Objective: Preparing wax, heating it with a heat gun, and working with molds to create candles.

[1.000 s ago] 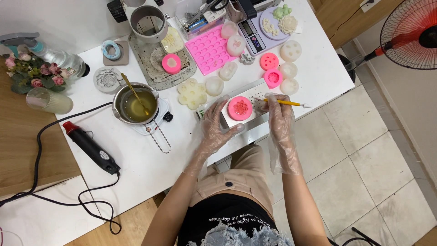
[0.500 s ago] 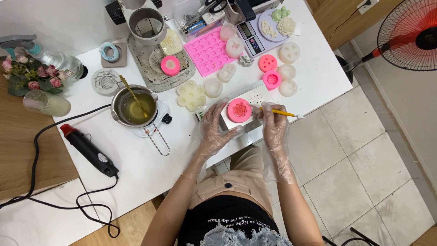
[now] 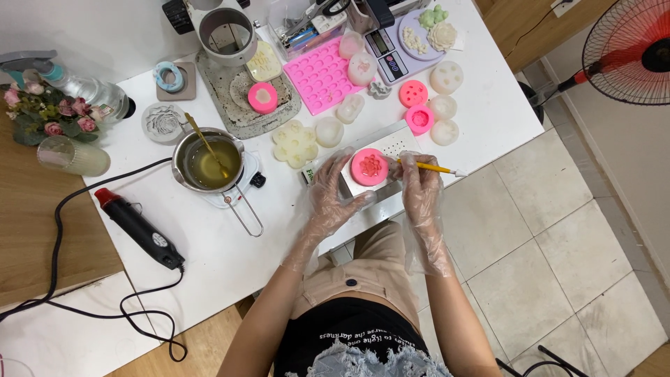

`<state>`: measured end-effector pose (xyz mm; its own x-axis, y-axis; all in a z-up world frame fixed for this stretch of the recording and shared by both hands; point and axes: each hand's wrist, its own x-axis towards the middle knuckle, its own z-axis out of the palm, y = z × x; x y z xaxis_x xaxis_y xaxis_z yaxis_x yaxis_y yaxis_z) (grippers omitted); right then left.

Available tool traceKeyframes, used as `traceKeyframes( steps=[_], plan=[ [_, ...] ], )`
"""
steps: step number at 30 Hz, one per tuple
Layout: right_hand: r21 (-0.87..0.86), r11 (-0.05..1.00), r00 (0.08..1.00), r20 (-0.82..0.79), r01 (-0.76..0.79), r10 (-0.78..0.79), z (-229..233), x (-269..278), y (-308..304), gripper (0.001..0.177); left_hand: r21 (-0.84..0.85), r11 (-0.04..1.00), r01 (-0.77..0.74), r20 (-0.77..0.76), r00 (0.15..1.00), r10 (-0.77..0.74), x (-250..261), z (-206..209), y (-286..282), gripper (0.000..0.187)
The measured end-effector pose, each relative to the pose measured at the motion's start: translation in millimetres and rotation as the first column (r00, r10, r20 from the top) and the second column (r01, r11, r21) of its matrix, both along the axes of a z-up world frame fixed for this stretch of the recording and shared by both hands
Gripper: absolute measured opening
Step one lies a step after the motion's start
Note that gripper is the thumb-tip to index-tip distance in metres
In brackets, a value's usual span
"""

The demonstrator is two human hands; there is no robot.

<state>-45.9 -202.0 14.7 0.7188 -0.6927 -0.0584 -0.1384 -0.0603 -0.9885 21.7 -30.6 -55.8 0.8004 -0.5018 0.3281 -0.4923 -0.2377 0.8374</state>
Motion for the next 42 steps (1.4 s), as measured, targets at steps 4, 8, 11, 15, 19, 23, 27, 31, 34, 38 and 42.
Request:
traceKeyframes(
  steps=[4,8,11,15,19,23,27,31,34,38,42],
  plan=[
    [0.014,0.999,0.998,0.053,-0.039,0.039,7,-1,4,0.026,0.048,0.999,-0.018,-0.004,1.0,0.018,0,0,1,0.097],
    [0.032,0.998,0.995,0.083,-0.061,0.058,-2,-1,0,0.025,0.017,1.0,-0.008,-0.009,1.0,0.008,0,1,1,0.096],
    [0.011,0.998,0.995,0.081,-0.068,0.066,-1,-1,1,0.025,0.024,1.0,-0.009,0.0,1.0,0.009,0,4,2,0.095],
    [0.002,0.999,0.999,0.019,-0.049,0.049,5,0,4,0.024,0.021,1.0,-0.01,-0.015,1.0,0.01,0,6,2,0.095],
    [0.01,0.998,0.996,0.068,-0.06,0.059,-5,-1,1,0.025,0.009,1.0,0.006,-0.001,1.0,-0.006,0,8,3,0.094],
    [0.022,0.998,0.997,0.049,-0.062,0.06,-3,-1,2,0.024,0.006,1.0,0.009,-0.001,1.0,-0.009,1,8,2,0.094],
    [0.062,0.995,0.992,0.096,-0.084,0.078,-10,-2,1,0.023,0.018,1.0,0.004,-0.008,1.0,-0.004,1,6,3,0.093],
    [0.05,0.996,0.995,0.079,-0.071,0.067,-6,-2,5,0.023,0.021,1.0,0.009,0.015,1.0,-0.009,1,9,3,0.093],
    [0.047,0.998,0.998,0.041,-0.052,0.05,-3,-4,7,0.023,0.003,1.0,0.009,-0.01,1.0,-0.009,2,12,4,0.093],
    [0.078,0.993,0.993,0.087,-0.083,0.076,-3,-10,9,0.021,0.015,1.0,0.015,0.009,1.0,-0.015,2,10,4,0.092],
    [0.165,0.984,0.988,0.15,-0.064,0.039,-5,-14,4,0.019,0.034,0.999,0.008,0.014,1.0,-0.009,2,3,3,0.092]
  ],
)
